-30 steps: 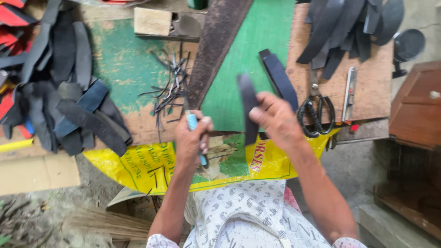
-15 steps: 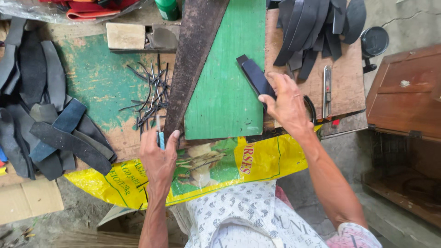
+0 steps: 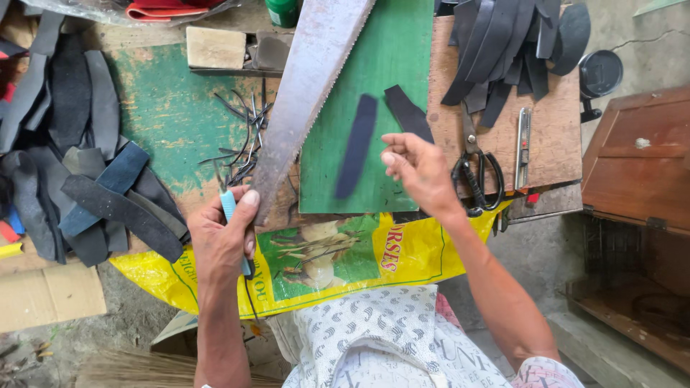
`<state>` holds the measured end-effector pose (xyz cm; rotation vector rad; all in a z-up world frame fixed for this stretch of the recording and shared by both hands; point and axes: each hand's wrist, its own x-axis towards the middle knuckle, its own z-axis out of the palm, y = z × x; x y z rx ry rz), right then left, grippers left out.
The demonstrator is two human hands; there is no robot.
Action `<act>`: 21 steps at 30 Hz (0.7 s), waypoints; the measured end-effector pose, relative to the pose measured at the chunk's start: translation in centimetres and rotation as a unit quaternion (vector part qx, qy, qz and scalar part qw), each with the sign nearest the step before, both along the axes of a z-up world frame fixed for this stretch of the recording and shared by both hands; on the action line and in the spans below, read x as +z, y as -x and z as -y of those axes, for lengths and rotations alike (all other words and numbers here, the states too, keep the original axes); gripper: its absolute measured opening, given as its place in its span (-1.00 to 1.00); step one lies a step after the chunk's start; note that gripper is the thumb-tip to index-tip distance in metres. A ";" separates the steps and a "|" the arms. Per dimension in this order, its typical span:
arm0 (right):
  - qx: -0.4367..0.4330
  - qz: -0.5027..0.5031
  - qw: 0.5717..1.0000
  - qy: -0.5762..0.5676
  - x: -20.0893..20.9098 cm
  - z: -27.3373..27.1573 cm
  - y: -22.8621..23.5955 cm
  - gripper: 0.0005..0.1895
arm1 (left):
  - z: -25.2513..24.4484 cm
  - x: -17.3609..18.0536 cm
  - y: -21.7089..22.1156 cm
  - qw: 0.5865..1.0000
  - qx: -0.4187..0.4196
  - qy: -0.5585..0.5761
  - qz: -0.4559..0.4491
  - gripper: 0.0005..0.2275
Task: The person uses a utility knife to cut black rubber strips on a green cutting board. They repeatedly position the strips, cut them into smaller pieces, and set the cut pieces aside on the table.
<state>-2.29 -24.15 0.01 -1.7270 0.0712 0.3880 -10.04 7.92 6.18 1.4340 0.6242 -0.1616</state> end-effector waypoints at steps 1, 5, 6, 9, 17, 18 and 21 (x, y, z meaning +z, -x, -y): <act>0.012 0.086 0.992 0.093 0.1 -0.9 0.9 -0.66 | -0.2 0.3 -0.1 1.000 0.008 0.019 0.007 -0.77; 0.081 0.289 0.922 0.244 0.4 -3.2 3.3 -0.39 | -0.9 0.9 -0.4 0.995 0.047 0.077 0.028 -0.79; 0.096 0.288 0.917 0.258 0.4 -3.4 3.4 -0.29 | -0.9 0.9 -0.5 0.994 0.053 0.091 0.033 -0.79; 0.142 0.292 0.901 0.287 0.5 -4.2 2.9 -0.06 | -0.9 1.1 -0.5 0.990 0.067 0.114 0.041 -0.80; 0.187 0.321 0.882 0.289 -0.6 -5.5 0.3 0.00 | -0.2 0.4 0.1 0.991 0.059 0.118 0.030 -0.76; 0.172 0.314 0.894 0.271 -0.7 -5.5 0.3 -0.04 | 0.3 0.1 0.4 0.992 0.054 0.115 0.021 -0.75; 0.080 0.263 0.943 0.188 -1.3 -5.1 0.4 -0.24 | 2.7 -1.3 2.0 0.996 0.024 0.089 0.005 -0.71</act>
